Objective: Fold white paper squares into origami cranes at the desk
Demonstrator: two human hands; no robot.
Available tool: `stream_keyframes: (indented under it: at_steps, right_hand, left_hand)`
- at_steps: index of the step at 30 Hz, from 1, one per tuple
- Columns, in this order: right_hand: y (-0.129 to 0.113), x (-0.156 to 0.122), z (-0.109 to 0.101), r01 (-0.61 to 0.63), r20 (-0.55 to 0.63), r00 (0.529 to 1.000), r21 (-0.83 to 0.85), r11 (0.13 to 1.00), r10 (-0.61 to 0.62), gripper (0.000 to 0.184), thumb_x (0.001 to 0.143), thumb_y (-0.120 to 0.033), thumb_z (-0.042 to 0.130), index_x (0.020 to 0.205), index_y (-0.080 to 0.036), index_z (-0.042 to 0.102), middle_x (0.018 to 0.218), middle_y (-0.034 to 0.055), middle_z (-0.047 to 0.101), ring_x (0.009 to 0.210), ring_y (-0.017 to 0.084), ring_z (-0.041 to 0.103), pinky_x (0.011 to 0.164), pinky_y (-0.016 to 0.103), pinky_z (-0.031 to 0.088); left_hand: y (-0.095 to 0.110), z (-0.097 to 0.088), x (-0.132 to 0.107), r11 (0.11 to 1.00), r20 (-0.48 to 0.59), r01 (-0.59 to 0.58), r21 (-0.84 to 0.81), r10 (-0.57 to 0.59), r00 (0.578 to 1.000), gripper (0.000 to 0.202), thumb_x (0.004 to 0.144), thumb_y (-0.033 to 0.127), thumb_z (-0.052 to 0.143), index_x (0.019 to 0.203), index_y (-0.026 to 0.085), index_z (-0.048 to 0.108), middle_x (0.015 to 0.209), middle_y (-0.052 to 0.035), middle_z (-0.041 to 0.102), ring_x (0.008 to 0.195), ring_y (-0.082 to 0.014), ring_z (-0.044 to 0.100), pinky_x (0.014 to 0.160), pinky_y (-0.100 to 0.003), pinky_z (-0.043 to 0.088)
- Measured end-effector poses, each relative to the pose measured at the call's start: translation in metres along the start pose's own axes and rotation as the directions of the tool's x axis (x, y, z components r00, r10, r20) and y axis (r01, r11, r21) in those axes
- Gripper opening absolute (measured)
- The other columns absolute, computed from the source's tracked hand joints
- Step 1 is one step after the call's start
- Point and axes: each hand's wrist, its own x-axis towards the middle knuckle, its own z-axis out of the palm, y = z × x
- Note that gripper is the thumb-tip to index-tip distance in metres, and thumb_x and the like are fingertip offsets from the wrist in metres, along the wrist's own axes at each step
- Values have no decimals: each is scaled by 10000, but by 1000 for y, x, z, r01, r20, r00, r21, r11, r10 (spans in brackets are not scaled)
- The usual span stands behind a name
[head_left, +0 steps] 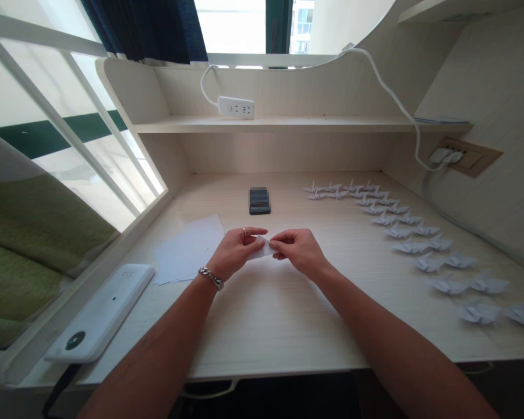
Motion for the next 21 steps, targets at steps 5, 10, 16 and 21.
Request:
stream_keyframes:
  at_steps: [5, 10, 16, 21]
  right_hand:
    - [-1, -1, 3, 71, -14, 997, -27, 997, -71, 164, 710, -284, 696, 760, -129, 715, 681, 52, 695, 577, 143, 641, 588, 275, 554]
    - [1, 1, 1, 25, 39, 999, 36, 999, -27, 211, 699, -320, 706, 782, -126, 701, 658, 37, 678, 579, 141, 635, 599, 282, 545]
    - [2, 0, 1, 130, 46, 991, -63, 990, -127, 186, 733, -312, 674, 797, -141, 714, 667, 42, 681, 589, 141, 618, 593, 272, 512]
    - [0, 1, 1, 75, 81, 994, 16, 997, -76, 204, 683, -301, 720, 810, -142, 705, 660, 31, 679, 591, 141, 624, 603, 281, 514]
  left_hand:
    - [0, 4, 0, 994, -5, 7, -113, -8, 1000, 452, 619, 284, 787, 1004, 93, 649, 633, -19, 657, 596, -142, 614, 618, -285, 506]
    - [-1, 3, 2, 988, -53, 13, -153, -22, 998, 406, 584, 238, 804, 926, 81, 650, 642, -37, 670, 602, -150, 629, 603, -278, 503]
    - [3, 5, 1, 994, -85, 16, -112, -25, 996, 288, 634, 326, 775, 784, 96, 687, 634, -46, 665, 581, -139, 604, 551, -254, 466]
    - [4, 4, 1, 990, -147, 5, -142, -26, 989, 296, 614, 346, 789, 753, 106, 686, 635, -54, 677, 578, -148, 616, 540, -253, 455]
